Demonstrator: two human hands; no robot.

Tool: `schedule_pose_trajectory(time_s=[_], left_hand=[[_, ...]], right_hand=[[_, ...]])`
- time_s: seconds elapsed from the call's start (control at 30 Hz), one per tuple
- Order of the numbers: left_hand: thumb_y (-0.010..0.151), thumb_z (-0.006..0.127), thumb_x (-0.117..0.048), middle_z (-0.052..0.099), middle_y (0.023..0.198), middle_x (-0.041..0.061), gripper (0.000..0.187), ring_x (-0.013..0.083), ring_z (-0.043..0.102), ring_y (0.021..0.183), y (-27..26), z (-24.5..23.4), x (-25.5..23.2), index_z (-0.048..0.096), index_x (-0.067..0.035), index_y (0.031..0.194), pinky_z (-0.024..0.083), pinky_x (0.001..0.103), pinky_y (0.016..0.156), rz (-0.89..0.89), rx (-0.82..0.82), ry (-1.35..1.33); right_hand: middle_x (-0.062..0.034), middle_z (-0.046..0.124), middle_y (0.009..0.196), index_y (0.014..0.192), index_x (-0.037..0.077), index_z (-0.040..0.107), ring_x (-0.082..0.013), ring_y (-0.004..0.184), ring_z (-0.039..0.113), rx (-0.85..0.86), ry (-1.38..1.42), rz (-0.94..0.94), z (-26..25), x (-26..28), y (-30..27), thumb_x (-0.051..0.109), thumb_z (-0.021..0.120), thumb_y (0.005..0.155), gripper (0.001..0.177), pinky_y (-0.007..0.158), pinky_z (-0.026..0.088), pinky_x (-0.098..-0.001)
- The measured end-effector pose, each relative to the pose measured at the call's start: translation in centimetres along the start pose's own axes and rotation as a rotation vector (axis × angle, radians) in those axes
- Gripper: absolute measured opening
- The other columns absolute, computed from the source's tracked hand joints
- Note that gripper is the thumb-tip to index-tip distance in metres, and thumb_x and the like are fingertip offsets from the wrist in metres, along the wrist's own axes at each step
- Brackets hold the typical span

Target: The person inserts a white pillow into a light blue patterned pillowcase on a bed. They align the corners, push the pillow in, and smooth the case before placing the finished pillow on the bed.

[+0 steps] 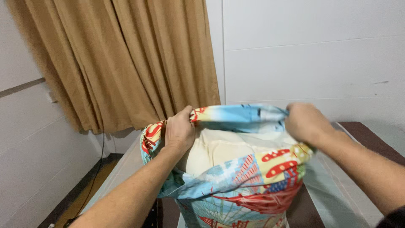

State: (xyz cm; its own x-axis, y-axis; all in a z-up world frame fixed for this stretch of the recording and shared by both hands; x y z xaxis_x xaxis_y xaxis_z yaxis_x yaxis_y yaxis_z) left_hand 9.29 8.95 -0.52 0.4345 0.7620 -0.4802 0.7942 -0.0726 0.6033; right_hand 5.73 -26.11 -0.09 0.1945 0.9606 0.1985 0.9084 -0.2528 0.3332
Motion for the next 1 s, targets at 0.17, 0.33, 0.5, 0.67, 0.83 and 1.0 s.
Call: schedule_pose_trajectory(time_s=[0.17,0.33,0.5,0.67,0.83,1.0], left_hand=[[0.091,0.06,-0.007,0.07,0.102,0.02,0.018,0.0429,0.063,0.102,1.1,1.1,0.2,0.063,-0.012,0.108,0.047,0.054,0.086,0.047,-0.112,-0.026],[0.078,0.069,-0.014,0.07,0.103,0.016,0.027,0.0394,0.066,0.099,2.8,0.2,0.4,0.063,-0.014,0.105,0.051,0.054,0.079,0.196,-0.024,0.158],[0.078,0.077,-0.019,0.075,0.1,0.012,0.021,0.0358,0.07,0.094,7.5,-6.7,1.6,0.077,-0.019,0.099,0.056,0.048,0.079,0.304,-0.11,0.334],[0.079,0.078,-0.021,0.076,0.096,0.01,0.012,0.0323,0.072,0.092,8.0,-11.7,1.9,0.076,-0.018,0.091,0.056,0.046,0.081,0.033,-0.176,0.259],[0.061,0.086,-0.022,0.071,0.099,0.009,0.025,0.0351,0.063,0.1,1.9,-10.8,-3.5,0.074,-0.016,0.082,0.048,0.05,0.079,0.54,-0.312,0.227],[0.087,0.073,-0.02,0.066,0.106,0.015,0.016,0.0346,0.062,0.103,-5.1,-3.8,-8.2,0.071,-0.01,0.099,0.05,0.048,0.091,0.889,0.056,-0.054]], right_hand=[[-0.0266,0.074,0.098,0.109,0.003,0.076,-0.0389,0.093,0.073,-0.261,0.481,0.095,-4.3,-1.6,1.9,0.013,0.063,0.091,0.025,0.085,0.055,-0.0468],[-0.0225,0.074,0.09,0.103,0.003,0.078,-0.0364,0.084,0.072,-0.374,0.52,0.06,-4.4,0.2,0.2,0.021,0.072,0.09,0.023,0.079,0.054,-0.0455],[-0.0234,0.072,0.086,0.117,0.004,0.069,-0.0388,0.08,0.073,-0.392,0.518,0.028,-2.4,1.9,-2.4,0.018,0.062,0.098,0.025,0.075,0.055,-0.0501],[-0.0265,0.071,0.087,0.118,0.005,0.066,-0.0465,0.087,0.068,-0.399,0.515,-0.011,0.8,5.3,-6.1,0.018,0.06,0.097,0.025,0.077,0.052,-0.0545],[-0.0241,0.073,0.083,0.117,0.007,0.066,-0.0425,0.082,0.072,-0.277,0.564,0.075,0.7,5.7,-4.8,0.019,0.056,0.098,0.024,0.078,0.053,-0.0521],[-0.0221,0.072,0.085,0.112,0.004,0.067,-0.0394,0.084,0.072,-0.35,0.617,-0.022,-0.3,5.1,-2.3,0.016,0.056,0.097,0.023,0.076,0.054,-0.0485]])
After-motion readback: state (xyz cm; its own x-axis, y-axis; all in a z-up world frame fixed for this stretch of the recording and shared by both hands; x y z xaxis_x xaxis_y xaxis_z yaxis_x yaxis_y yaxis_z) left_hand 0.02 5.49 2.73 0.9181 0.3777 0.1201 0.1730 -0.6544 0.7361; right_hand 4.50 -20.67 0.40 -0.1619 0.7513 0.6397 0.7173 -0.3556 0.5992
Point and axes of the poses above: each hand's wrist, its own y-axis towards the middle knuckle, its own z-axis out of the palm, x = y × z, the point moved 6 cm from there along y, towards the middle knuckle
